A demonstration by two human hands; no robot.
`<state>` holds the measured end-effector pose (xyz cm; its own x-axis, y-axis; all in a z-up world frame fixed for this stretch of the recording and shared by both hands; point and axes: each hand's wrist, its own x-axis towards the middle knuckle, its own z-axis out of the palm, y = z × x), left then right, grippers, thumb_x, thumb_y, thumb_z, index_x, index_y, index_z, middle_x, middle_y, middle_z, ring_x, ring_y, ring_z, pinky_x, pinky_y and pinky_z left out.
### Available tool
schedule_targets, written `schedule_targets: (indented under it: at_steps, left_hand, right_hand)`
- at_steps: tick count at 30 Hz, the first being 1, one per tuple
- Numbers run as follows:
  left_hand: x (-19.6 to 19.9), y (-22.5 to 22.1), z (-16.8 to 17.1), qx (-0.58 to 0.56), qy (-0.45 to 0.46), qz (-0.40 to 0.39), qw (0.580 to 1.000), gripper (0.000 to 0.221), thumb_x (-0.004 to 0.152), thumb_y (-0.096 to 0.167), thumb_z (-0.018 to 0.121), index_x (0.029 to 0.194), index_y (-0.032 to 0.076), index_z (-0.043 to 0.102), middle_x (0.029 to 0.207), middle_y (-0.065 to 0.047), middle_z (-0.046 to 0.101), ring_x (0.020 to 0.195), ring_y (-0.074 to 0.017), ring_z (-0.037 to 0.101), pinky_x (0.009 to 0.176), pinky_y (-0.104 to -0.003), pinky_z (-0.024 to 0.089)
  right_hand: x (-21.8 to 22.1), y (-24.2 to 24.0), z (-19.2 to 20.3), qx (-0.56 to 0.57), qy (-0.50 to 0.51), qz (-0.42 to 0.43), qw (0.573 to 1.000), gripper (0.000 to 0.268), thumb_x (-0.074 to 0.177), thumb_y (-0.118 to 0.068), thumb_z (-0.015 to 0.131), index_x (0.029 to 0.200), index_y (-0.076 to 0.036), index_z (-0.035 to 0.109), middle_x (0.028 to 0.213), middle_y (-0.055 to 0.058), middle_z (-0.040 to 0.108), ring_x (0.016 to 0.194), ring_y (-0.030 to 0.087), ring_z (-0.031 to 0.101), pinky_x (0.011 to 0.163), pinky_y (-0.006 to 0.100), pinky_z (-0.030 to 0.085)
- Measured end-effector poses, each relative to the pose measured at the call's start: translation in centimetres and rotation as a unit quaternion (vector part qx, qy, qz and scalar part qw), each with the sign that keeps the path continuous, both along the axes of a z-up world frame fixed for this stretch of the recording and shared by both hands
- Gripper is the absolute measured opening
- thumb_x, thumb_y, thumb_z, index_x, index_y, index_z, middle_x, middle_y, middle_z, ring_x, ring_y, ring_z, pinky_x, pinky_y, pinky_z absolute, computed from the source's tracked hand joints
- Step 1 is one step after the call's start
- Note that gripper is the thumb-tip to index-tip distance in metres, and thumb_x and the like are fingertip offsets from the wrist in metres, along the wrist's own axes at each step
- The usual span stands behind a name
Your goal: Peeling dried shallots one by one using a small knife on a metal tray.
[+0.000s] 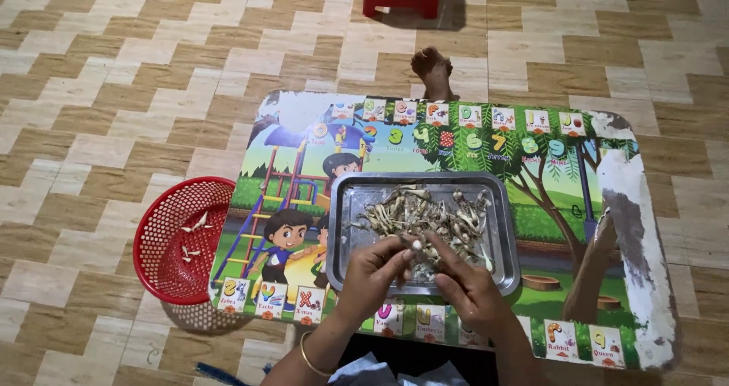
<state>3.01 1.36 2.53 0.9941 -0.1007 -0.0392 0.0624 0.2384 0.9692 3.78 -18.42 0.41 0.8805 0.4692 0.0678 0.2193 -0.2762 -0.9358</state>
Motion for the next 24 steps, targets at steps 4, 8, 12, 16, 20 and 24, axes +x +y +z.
schedule_targets:
  at_steps: [4,8,12,16,20,24]
  left_hand:
    - [0.3,0.2,-1.0,-0.016,-0.036,-0.032,0.999,0.025,0.091,0.008,0.061,0.112,-0.002,0.067,0.083,-0.011,0.071,0.062,-0.0113,0.063,0.057,-0.020,0.058]
    - [0.3,0.1,-1.0,-0.123,0.054,-0.055,0.989,0.028,0.088,0.004,0.064,0.114,-0.006,0.065,0.084,-0.012,0.069,0.063,-0.0114,0.060,0.057,-0.021,0.053]
    - [0.3,-0.3,-1.2,-0.110,0.075,-0.007,0.991,0.018,0.085,0.004,0.067,0.102,-0.003,0.069,0.073,-0.009,0.067,0.055,-0.0107,0.056,0.049,-0.022,0.050]
    - [0.2,-0.3,-1.3,-0.021,0.029,0.039,0.999,0.020,0.086,0.007,0.065,0.104,-0.001,0.070,0.071,-0.009,0.069,0.058,-0.0108,0.062,0.050,-0.021,0.052]
    - [-0.2,-0.9,-0.1,0.139,-0.074,0.104,0.982,0.014,0.085,0.002,0.066,0.097,0.000,0.072,0.066,-0.005,0.067,0.047,-0.0074,0.053,0.040,-0.019,0.045]
    - [-0.6,-1.1,0.0,0.197,-0.149,0.090,0.965,0.018,0.082,-0.005,0.062,0.098,-0.003,0.070,0.071,-0.006,0.066,0.049,-0.0089,0.054,0.041,-0.021,0.042]
  right_hand:
    - [0.9,-0.9,-0.7,0.053,0.065,0.012,0.996,0.047,0.090,-0.018,0.052,0.137,-0.013,0.054,0.045,-0.006,0.043,0.036,0.008,0.031,0.034,0.026,0.026]
    - [0.8,-0.8,-0.6,0.163,0.159,-0.001,0.974,0.044,0.091,-0.004,0.051,0.135,-0.003,0.055,0.049,-0.004,0.042,0.041,0.007,0.029,0.038,0.023,0.022]
    - [0.4,0.7,-0.9,0.019,-0.019,-0.216,0.976,0.020,0.086,-0.002,0.046,0.069,-0.004,0.056,0.144,0.020,0.049,0.068,0.013,0.063,0.063,0.025,0.057]
    - [0.2,0.4,1.7,-0.089,0.042,-0.244,0.965,0.044,0.094,-0.028,0.048,0.137,-0.023,0.055,0.048,-0.002,0.041,0.037,0.012,0.030,0.031,0.027,0.030]
    - [-1.3,1.2,0.5,-0.070,0.056,-0.096,0.991,0.056,0.092,-0.029,0.047,0.146,-0.019,0.039,0.050,-0.003,0.046,0.039,0.010,0.032,0.037,0.029,0.026]
    - [-1.4,2.1,2.0,-0.102,0.027,-0.099,0.989,0.048,0.088,-0.026,0.053,0.136,-0.020,0.053,0.062,0.005,0.071,0.040,0.010,0.038,0.039,0.028,0.031]
